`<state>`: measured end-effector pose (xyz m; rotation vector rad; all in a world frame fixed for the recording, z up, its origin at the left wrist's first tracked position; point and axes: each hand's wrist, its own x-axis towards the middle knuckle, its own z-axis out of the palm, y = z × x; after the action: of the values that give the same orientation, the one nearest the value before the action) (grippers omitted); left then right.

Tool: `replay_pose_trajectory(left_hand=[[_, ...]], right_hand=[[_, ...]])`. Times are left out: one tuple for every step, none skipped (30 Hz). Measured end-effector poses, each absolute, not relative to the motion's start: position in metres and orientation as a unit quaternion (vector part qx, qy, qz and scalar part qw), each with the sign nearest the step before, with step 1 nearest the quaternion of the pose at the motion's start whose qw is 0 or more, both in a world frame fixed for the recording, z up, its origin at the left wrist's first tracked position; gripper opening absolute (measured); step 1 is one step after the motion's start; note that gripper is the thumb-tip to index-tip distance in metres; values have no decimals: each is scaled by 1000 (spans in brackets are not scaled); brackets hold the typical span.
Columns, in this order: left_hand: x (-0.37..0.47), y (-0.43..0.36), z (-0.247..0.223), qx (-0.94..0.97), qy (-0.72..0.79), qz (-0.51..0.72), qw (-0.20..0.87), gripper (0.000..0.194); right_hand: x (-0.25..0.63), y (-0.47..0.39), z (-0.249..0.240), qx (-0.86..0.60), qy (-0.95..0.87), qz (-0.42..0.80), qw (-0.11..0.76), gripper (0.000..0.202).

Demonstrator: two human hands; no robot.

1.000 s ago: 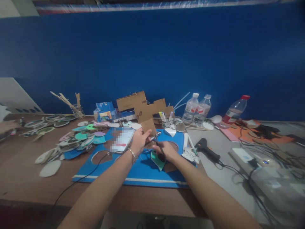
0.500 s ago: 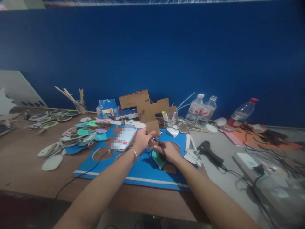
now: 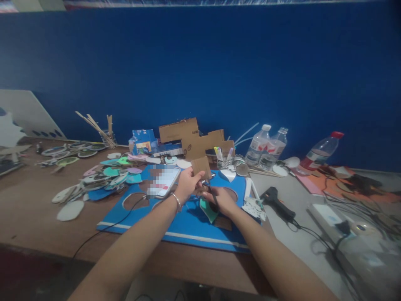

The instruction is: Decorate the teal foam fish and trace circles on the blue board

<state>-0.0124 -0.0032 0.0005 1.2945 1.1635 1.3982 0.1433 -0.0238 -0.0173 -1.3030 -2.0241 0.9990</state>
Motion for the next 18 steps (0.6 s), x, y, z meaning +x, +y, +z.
replay_pose_trajectory(left_hand=[[-12, -3, 1, 518, 468, 565, 440, 28], [-13, -3, 1, 517, 468, 566, 439, 28], [-13, -3, 1, 518, 470, 566, 436, 28], [-13, -3, 0, 522, 472, 564, 432, 28], [-13, -3, 0, 527, 474, 561, 428, 27], [-13, -3, 0, 533, 475, 556, 427, 27], [-13, -4, 0, 538, 476, 549, 427, 27], [-13, -4, 0, 542, 476, 543, 430, 27], [-13, -4, 0, 543, 477, 537, 434, 27], [-12, -5, 0, 543, 477, 534, 439, 27], [-12, -5, 0, 541, 476, 533, 443, 27], [-12, -5, 0, 540, 473, 534, 447, 27], [-11, -5, 0, 539, 470, 537, 448, 27], [-11, -5, -1, 540, 467, 539, 448, 27], [-11, -5, -1, 540, 466, 540, 446, 27], [-11, -5, -1, 542, 466, 540, 444, 27], [-11, -5, -2, 543, 468, 540, 442, 28], [-11, -5, -2, 545, 469, 539, 439, 28]], right_hand=[[143, -24, -17, -478, -751, 371, 264, 44], [143, -24, -17, -474, -752, 373, 265, 44], [143, -24, -16, -471, -753, 375, 266, 44], [143, -25, -15, -470, -753, 376, 266, 43], [143, -25, -15, -471, -752, 378, 266, 43], [143, -25, -14, -473, -749, 380, 266, 42], [143, -26, -14, -476, -747, 380, 265, 42], [143, -26, -14, -478, -745, 381, 265, 42], [142, -26, -15, -479, -744, 382, 266, 42], [142, -26, -16, -479, -743, 383, 268, 42], [142, -26, -17, -478, -743, 383, 270, 42], [141, -25, -18, -477, -743, 382, 274, 42], [141, -25, -19, -476, -743, 381, 277, 43], [141, -24, -20, -475, -742, 381, 280, 43], [141, -24, -22, -475, -741, 381, 283, 44], [141, -23, -23, -474, -740, 382, 285, 44], [141, -23, -23, -474, -740, 383, 286, 45], [141, -22, -24, -475, -739, 382, 286, 45]])
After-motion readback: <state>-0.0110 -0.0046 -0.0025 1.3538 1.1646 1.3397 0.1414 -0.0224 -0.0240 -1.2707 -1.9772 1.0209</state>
